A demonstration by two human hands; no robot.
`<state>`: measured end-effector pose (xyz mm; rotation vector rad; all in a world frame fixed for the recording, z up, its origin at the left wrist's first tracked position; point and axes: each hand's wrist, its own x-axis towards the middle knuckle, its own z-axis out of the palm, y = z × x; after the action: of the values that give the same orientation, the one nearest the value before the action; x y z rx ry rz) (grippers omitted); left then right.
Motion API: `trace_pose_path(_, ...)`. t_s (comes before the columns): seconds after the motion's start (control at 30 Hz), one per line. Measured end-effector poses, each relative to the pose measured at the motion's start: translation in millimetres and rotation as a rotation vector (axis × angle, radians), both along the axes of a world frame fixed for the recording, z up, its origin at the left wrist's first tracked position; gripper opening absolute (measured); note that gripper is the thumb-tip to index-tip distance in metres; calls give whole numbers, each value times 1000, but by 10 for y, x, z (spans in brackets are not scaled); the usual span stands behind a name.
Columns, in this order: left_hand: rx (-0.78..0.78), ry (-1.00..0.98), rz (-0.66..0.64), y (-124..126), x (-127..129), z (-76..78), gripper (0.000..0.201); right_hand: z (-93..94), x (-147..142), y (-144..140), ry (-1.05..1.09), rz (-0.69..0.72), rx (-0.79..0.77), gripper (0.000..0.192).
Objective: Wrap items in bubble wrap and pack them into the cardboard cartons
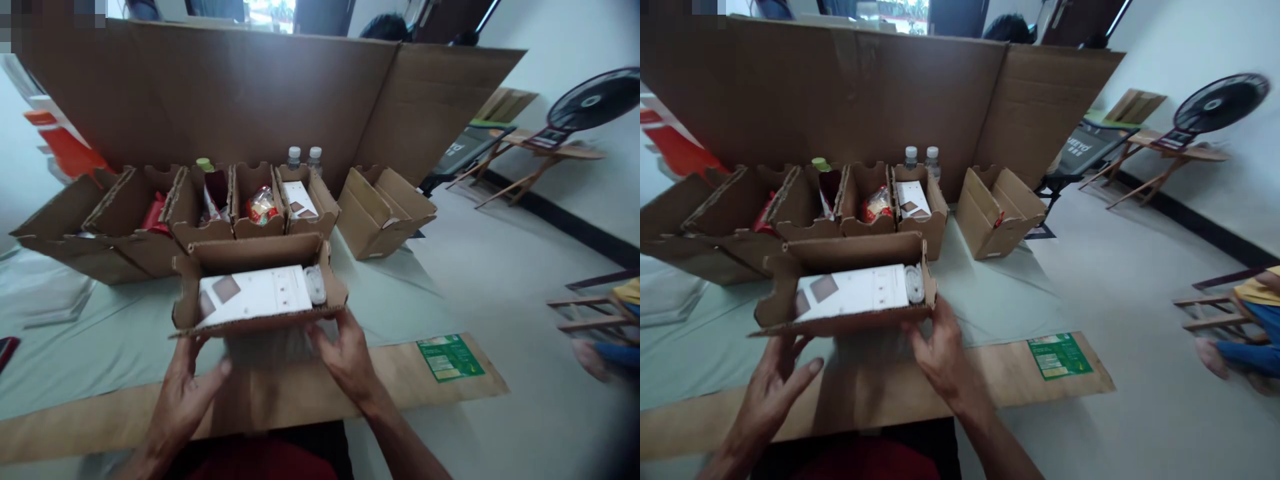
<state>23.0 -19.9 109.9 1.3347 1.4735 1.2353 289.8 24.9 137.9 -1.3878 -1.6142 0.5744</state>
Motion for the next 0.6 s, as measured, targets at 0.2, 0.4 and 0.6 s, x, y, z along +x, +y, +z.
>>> trace_pose_path(0.2, 137, 3, -94, 269, 345, 243, 71, 85, 179, 29, -51, -269, 18, 36)
trace_pose_path(0.4, -8, 15, 35, -77, 39, 136, 57, -78, -114, -273, -67, -92, 10, 34)
trace_pose_path(0.6, 43, 27, 82, -97, 136, 87, 67, -158, -140, 115, 82, -70, -57, 37)
